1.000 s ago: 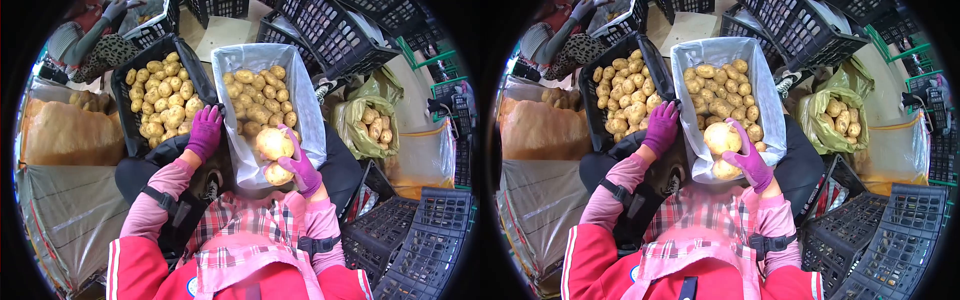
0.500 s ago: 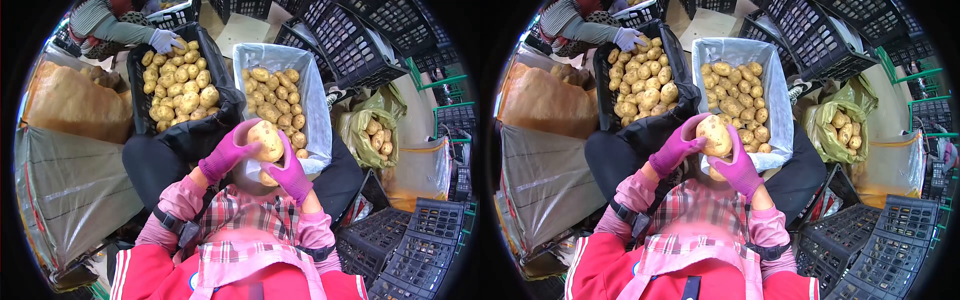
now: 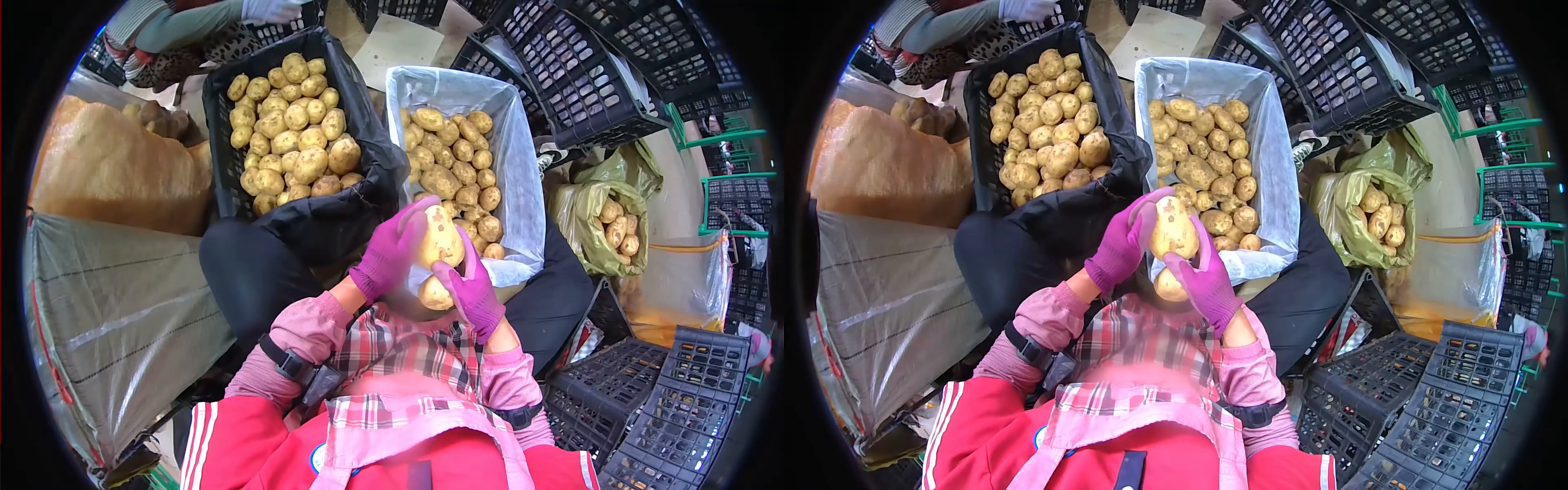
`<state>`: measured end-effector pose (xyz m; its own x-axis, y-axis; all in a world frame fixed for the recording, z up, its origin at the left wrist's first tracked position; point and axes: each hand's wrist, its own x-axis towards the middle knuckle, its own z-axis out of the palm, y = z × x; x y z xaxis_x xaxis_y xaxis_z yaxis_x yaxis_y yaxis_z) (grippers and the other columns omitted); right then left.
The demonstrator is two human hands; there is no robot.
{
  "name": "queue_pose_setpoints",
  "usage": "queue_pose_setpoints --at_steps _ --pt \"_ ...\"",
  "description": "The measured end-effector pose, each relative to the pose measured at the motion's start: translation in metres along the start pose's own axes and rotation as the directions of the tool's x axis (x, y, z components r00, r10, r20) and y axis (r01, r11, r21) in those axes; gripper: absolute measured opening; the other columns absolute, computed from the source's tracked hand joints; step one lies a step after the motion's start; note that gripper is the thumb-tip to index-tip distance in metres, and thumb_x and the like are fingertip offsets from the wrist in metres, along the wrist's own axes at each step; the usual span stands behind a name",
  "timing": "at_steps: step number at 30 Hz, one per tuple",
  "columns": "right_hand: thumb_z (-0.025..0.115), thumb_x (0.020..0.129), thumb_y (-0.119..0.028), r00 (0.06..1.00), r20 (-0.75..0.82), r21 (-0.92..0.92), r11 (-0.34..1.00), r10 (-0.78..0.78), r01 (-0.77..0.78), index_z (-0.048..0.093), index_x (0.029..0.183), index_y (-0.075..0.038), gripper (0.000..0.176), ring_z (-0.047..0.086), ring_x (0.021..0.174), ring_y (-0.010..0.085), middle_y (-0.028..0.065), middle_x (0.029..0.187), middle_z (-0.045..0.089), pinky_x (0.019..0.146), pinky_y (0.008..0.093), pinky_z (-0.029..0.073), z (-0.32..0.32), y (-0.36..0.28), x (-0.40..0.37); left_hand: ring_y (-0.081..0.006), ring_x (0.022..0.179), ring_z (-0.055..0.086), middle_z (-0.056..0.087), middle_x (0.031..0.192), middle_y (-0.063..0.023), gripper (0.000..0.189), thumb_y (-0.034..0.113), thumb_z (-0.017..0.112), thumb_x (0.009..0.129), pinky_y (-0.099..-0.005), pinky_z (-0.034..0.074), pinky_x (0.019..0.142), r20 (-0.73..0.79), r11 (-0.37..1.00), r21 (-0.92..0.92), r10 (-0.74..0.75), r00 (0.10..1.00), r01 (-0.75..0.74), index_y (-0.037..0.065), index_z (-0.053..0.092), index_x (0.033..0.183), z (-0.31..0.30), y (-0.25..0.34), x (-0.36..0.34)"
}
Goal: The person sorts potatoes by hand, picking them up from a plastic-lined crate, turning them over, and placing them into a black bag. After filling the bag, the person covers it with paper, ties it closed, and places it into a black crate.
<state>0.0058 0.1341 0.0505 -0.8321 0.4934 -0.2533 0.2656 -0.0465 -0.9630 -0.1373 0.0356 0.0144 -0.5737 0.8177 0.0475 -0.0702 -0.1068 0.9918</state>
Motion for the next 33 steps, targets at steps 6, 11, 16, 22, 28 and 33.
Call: queue_pose_setpoints --at_steps 6,11,16,22,28,33 --pt "0.07 0.087 -0.019 1.0 -0.018 -0.025 1.0 -0.01 0.01 0.024 0.149 0.002 0.08 0.047 0.128 0.0241 0.0194 0.142 0.043 0.104 0.0338 0.041 0.006 -0.001 -0.002 -0.0126 0.106 0.058 0.064 0.114 -0.0085 0.039 0.031 0.047 0.103 -0.0277 0.045 0.094 -0.017 0.994 -0.022 -0.11 0.994 0.11 0.002 0.057 0.127 -0.005 0.01 0.002" --pt "0.072 0.085 -0.023 0.996 -0.007 -0.272 0.959 -0.087 0.082 0.024 0.149 0.001 0.083 0.052 0.125 0.0262 0.0206 0.14 0.045 0.101 0.0341 0.045 0.007 0.002 0.002 -0.0111 0.099 0.06 0.066 0.106 -0.008 0.036 0.031 0.048 0.102 -0.0288 0.048 0.089 -0.121 0.966 0.234 -0.085 0.989 0.112 0.002 0.061 0.119 0.002 0.005 -0.001" --pt "0.073 0.084 -0.025 0.997 -0.011 -0.239 0.968 -0.077 0.072 0.026 0.149 -0.001 0.084 0.052 0.126 0.0272 0.0199 0.139 0.048 0.1 0.0344 0.045 0.005 0.003 -0.001 -0.0121 0.097 0.059 0.064 0.104 -0.0075 0.032 0.024 0.055 0.099 -0.0289 0.048 0.088 -0.067 0.986 0.032 -0.161 0.985 0.164 0.003 0.058 0.123 -0.014 -0.028 0.003" --pt "0.072 0.083 -0.024 0.996 -0.068 -0.347 0.937 -0.063 0.036 0.029 0.148 -0.002 0.081 0.053 0.124 0.0293 0.0214 0.135 0.051 0.1 0.036 0.045 0.001 0.013 -0.004 -0.0163 0.103 0.058 0.061 0.112 -0.0116 0.042 0.027 0.058 0.097 -0.0316 0.047 0.092 -0.038 0.994 0.098 -0.049 0.998 0.053 0.003 0.051 0.131 0.01 -0.004 -0.006" --pt "0.07 0.084 -0.014 0.995 -0.101 -0.265 0.963 0.018 -0.044 0.032 0.146 0.002 0.074 0.053 0.122 0.0266 0.0206 0.134 0.051 0.101 0.0349 0.044 0.009 0.011 -0.006 -0.0179 0.103 0.06 0.063 0.112 -0.0163 0.038 0.029 0.049 0.101 -0.0323 0.047 0.091 -0.041 0.968 0.202 -0.14 0.989 0.146 0.002 0.053 0.129 0.004 -0.007 -0.005" --pt "0.072 0.082 -0.024 0.995 -0.1 -0.388 0.921 -0.002 -0.037 0.032 0.147 -0.003 0.079 0.056 0.121 0.0329 0.0232 0.133 0.053 0.099 0.037 0.046 0.011 0.015 -0.004 -0.0179 0.105 0.059 0.063 0.114 -0.0148 0.038 0.028 0.047 0.102 -0.0317 0.046 0.092 -0.026 0.985 0.039 -0.166 0.986 0.167 0.003 0.052 0.13 0.0 -0.007 -0.007"
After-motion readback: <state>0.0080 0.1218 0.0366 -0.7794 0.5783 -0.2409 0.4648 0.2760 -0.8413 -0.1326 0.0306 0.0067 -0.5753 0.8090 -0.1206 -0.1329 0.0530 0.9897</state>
